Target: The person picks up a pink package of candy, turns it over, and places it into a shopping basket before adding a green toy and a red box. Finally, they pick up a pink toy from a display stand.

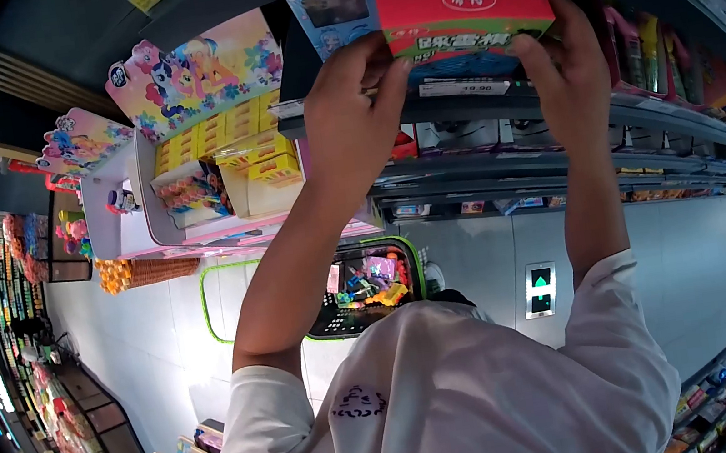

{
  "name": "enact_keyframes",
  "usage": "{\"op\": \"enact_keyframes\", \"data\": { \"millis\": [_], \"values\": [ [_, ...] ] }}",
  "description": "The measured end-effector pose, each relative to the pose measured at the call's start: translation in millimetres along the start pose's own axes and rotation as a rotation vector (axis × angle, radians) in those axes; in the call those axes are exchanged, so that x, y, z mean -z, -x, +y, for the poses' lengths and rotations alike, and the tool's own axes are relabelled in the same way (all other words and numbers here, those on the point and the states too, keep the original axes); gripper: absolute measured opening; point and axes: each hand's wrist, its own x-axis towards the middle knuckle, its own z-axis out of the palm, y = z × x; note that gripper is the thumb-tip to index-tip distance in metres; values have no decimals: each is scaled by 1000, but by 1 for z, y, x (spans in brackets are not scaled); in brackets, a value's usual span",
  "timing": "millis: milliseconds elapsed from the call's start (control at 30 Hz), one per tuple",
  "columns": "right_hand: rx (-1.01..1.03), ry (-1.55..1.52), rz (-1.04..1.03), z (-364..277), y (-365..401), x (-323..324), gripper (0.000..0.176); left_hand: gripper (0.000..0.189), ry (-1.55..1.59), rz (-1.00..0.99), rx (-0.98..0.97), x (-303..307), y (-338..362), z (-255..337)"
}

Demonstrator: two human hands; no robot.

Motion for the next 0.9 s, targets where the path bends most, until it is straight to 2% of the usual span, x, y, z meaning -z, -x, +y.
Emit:
{"op": "enact_keyframes", "data": {
  "millis": [133,200,233,267,333,400,433,467,500,533,600,667,700,733,767,800,833,867,900],
  "values": [
    [-75,93,66,2,-4,-11,44,25,-51,-73,65,5,-12,-7],
    [-51,196,65,6,-3,-10,43,24,-127,-39,-58,6,-12,-15],
    [-26,295,66,7,-2,-12,43,24,-133,-30,-30,9,-10,-16],
    [-84,330,100,0,2,-16,38,24,-111,-14,-97,14,-7,-15],
    [-109,232,137,6,12,-13,36,25,-144,15,-201,32,11,-20],
    [332,681,23,2,18,2,37,24,-120,-29,-164,61,46,-25],
    [243,396,50,-4,28,-4,38,24,-93,-55,-125,77,71,-29],
    [143,120,81,-11,39,-7,39,23,-127,-102,-37,94,97,-39],
    [84,174,127,-15,57,-7,39,22,-153,-152,47,112,127,-53],
    [25,236,177,-15,79,-7,38,21,-169,-181,223,129,163,-68],
    [-91,-6,64,2,122,-10,36,19,-175,-200,528,166,240,-103],
    [-238,-292,-155,-4,163,-55,32,17,-170,-190,839,214,322,-141],
    [-420,-218,-260,-6,186,-82,28,17,-170,-189,1020,241,366,-161],
    [-470,137,-443,-30,200,-117,27,17,-141,-129,1100,268,420,-193],
    [-467,200,-669,-28,217,-142,28,17,-109,-70,1179,297,469,-222],
    [-555,65,-801,-16,244,-167,29,18,-60,-22,1328,324,498,-242],
    [-674,82,-976,-14,265,-191,28,19,-10,20,1477,352,523,-259],
    [-673,132,-1074,-8,291,-209,26,21,-16,60,1594,378,541,-276],
    [-692,150,-1061,2,326,-222,26,24,-25,95,1713,407,563,-294]
  ]
}}
